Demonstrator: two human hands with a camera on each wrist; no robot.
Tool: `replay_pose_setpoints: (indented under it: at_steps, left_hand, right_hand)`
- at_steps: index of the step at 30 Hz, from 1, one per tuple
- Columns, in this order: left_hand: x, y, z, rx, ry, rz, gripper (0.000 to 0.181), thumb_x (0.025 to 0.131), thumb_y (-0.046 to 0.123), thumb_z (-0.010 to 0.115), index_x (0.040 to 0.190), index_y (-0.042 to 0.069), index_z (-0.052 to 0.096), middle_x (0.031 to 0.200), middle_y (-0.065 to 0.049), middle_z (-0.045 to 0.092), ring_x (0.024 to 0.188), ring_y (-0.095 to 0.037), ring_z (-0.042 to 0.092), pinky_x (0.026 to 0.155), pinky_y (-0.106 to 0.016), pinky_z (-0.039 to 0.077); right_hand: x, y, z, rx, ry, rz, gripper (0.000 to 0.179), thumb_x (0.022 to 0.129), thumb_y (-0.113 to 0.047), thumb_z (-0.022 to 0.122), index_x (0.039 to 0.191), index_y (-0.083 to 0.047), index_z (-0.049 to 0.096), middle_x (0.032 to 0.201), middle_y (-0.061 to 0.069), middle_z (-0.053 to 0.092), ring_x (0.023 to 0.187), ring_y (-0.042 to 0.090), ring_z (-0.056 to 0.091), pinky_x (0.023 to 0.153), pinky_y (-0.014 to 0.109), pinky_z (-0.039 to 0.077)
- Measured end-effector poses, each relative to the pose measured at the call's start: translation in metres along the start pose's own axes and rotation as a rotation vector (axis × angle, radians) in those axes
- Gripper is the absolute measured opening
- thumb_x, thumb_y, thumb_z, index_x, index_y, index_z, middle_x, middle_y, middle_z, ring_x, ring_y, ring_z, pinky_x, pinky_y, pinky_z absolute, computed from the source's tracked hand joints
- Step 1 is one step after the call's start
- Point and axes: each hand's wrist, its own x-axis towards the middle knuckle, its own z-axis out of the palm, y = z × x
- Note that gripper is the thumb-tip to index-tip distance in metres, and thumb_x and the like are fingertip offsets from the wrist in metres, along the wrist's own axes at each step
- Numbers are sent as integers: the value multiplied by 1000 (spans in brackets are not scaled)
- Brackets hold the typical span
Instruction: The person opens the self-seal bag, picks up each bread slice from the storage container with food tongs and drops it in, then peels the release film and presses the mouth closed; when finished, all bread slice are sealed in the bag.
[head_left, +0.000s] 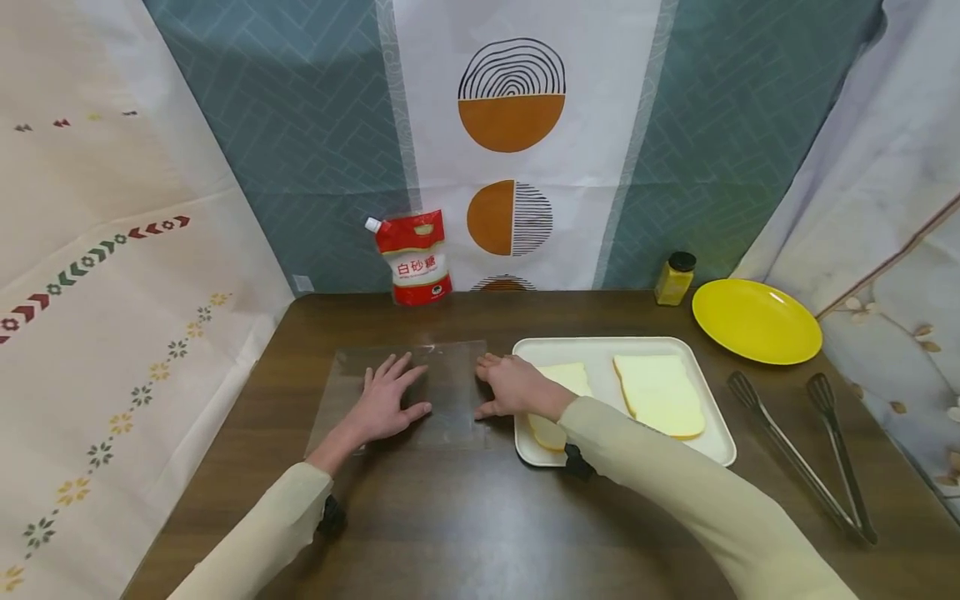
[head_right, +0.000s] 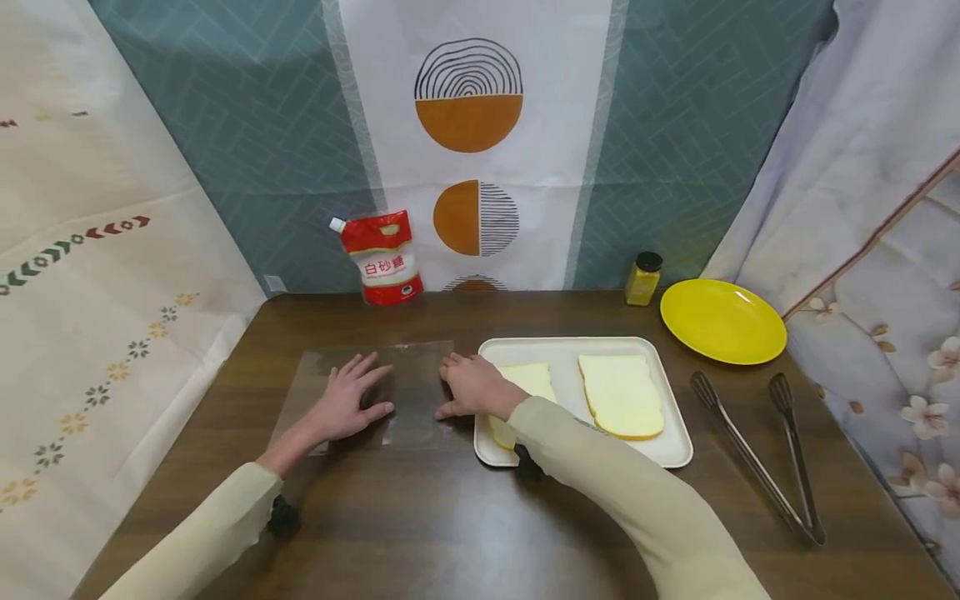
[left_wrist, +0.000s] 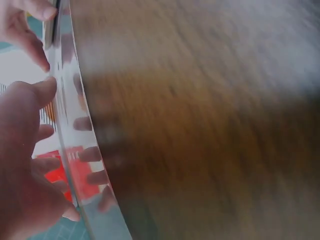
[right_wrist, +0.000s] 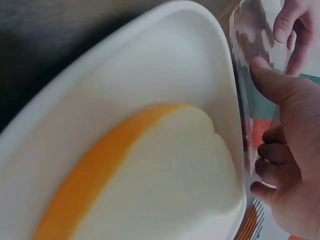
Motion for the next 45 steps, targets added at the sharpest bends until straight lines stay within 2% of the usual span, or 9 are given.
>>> replay_pose_setpoints:
  at_steps: [4, 8, 15, 21, 27, 31, 35, 41, 45]
  left_hand:
    - [4, 3, 4, 9, -33, -16, 67, 93, 41, 68, 150, 10, 47, 159, -25, 27, 145, -50, 17, 105, -77, 8]
    - [4, 3, 7, 25, -44, -30, 67, 94, 42, 66, 150, 11, 46, 159, -25, 27, 145, -50, 16, 106, -77, 8]
    - [1, -3, 14, 30, -3, -26, 61, 97, 40, 63, 150, 12, 48, 159, -23, 29, 146, -48, 17, 106, -77, 8]
    - [1, -3, 15, 11, 67, 3, 52, 97, 33, 65, 143, 9, 56, 154, -25, 37, 143, -50, 24, 104, -79, 11]
    - [1, -4, 15, -29, 104, 4, 46, 98, 29, 64, 138, 6, 61, 152, -26, 40, 141, -50, 27, 104, -78, 12]
    - [0, -5, 14, -111, 143, 1, 41, 98, 24, 65, 133, 3, 64, 149, -27, 43, 141, -49, 28, 104, -78, 13]
    - [-2, -6, 11, -176, 211, 21, 35, 97, 19, 66, 128, 1, 67, 144, -27, 49, 139, -49, 33, 104, -77, 19]
    - [-2, -7, 5, -221, 363, 117, 27, 93, 12, 70, 116, -1, 73, 134, -27, 58, 130, -49, 46, 104, -67, 33]
    - [-3, -9, 1, -235, 410, 154, 24, 91, 10, 72, 112, 0, 74, 130, -26, 61, 127, -46, 50, 103, -64, 36]
  right_hand:
    - [4, 0, 2, 25, -38, 8, 78, 85, -55, 74, 137, 1, 57, 146, 23, 48, 138, 35, 42, 112, 49, 33]
    - [6, 1, 5, 5, -67, 7, 79, 86, -57, 73, 138, 0, 57, 147, 22, 48, 139, 34, 41, 114, 50, 30]
    - [8, -2, 7, -34, -104, 14, 83, 87, -60, 69, 143, -1, 52, 150, 20, 45, 142, 32, 37, 116, 49, 25]
    - [7, -3, 5, -48, -127, 19, 84, 87, -60, 68, 144, -1, 51, 151, 20, 43, 143, 31, 36, 116, 49, 23]
    - [8, -3, 4, -52, -137, 27, 84, 88, -60, 68, 145, -1, 50, 153, 19, 42, 144, 30, 34, 117, 48, 23]
    - [8, -4, 3, -55, -139, 24, 84, 88, -60, 68, 145, -1, 50, 153, 19, 41, 144, 30, 33, 117, 49, 22]
    - [8, -5, 2, -48, -136, 26, 82, 88, -59, 69, 143, -1, 52, 153, 19, 42, 144, 31, 34, 117, 50, 22]
    - [8, -6, 2, -53, -136, 35, 80, 88, -58, 69, 141, -1, 54, 151, 19, 44, 143, 32, 35, 117, 48, 22]
    - [7, -7, 1, -57, -127, 35, 77, 87, -58, 71, 138, -2, 57, 150, 19, 46, 142, 32, 37, 116, 47, 24]
